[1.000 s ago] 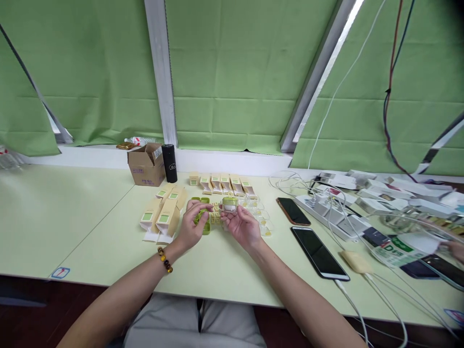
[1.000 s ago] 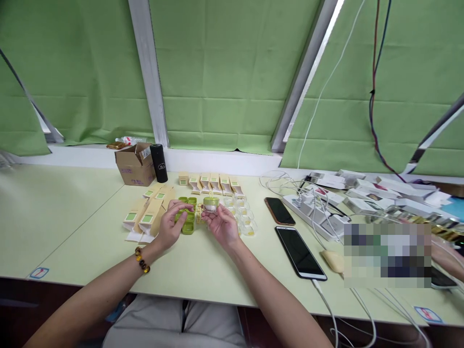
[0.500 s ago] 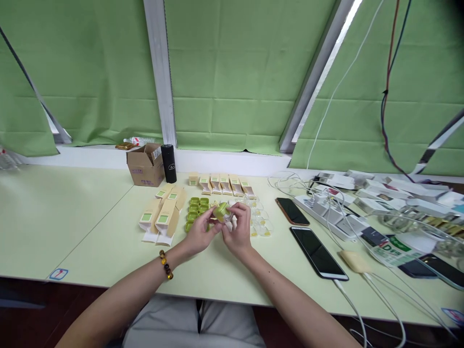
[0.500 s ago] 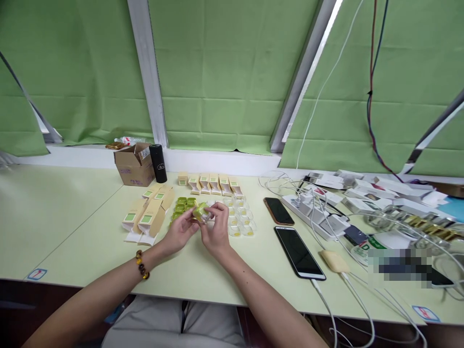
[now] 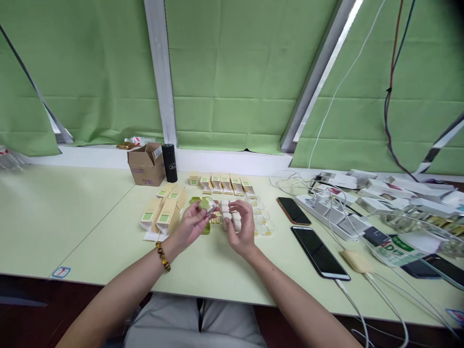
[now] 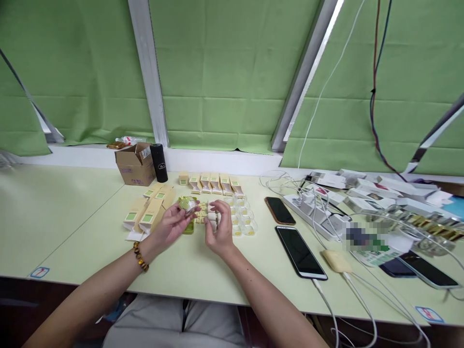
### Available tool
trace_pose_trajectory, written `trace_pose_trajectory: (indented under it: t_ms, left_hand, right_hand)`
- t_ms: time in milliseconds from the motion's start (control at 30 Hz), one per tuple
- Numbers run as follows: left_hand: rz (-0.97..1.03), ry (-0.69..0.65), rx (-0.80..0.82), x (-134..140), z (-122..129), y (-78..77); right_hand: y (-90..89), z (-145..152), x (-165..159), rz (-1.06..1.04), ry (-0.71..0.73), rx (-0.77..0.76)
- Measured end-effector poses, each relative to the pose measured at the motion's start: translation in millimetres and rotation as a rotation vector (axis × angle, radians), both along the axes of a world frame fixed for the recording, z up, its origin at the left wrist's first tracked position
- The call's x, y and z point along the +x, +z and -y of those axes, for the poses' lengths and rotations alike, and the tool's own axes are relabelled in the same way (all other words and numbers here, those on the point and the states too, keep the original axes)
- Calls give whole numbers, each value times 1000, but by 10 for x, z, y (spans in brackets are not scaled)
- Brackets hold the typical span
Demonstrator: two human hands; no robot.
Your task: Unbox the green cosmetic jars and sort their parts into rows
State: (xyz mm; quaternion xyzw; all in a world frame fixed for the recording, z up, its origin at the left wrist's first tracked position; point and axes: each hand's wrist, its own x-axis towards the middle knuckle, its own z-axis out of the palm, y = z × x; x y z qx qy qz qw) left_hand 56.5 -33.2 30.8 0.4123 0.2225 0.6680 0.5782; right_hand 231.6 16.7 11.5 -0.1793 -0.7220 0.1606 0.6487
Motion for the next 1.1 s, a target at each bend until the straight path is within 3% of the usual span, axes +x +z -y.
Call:
trace_pose_trajectory:
  t_ms: [100,267,400,700,867,1100]
  left_hand:
    - [-145,136,36,-48,-42,-29]
    - [-606,477,136,-10,-16,-105]
    - [-907,601,240,29,46,-125]
    - [-1122,601,408,1,78,-79]
    - [-1147,581,397,6,78,-86]
    - [-1128,598,329,-22,33,-122]
  right_hand:
    - [28,-1,25,0,-9,-34]
    - [37,33,9,29,-10,-53]
    - [30,45,-13,41,15,-85]
    - [-7,23,-16,57,93,-232]
    - [-68,22,-25,36,161,-348]
    - [-3,-47,-20,-263,262,-584]
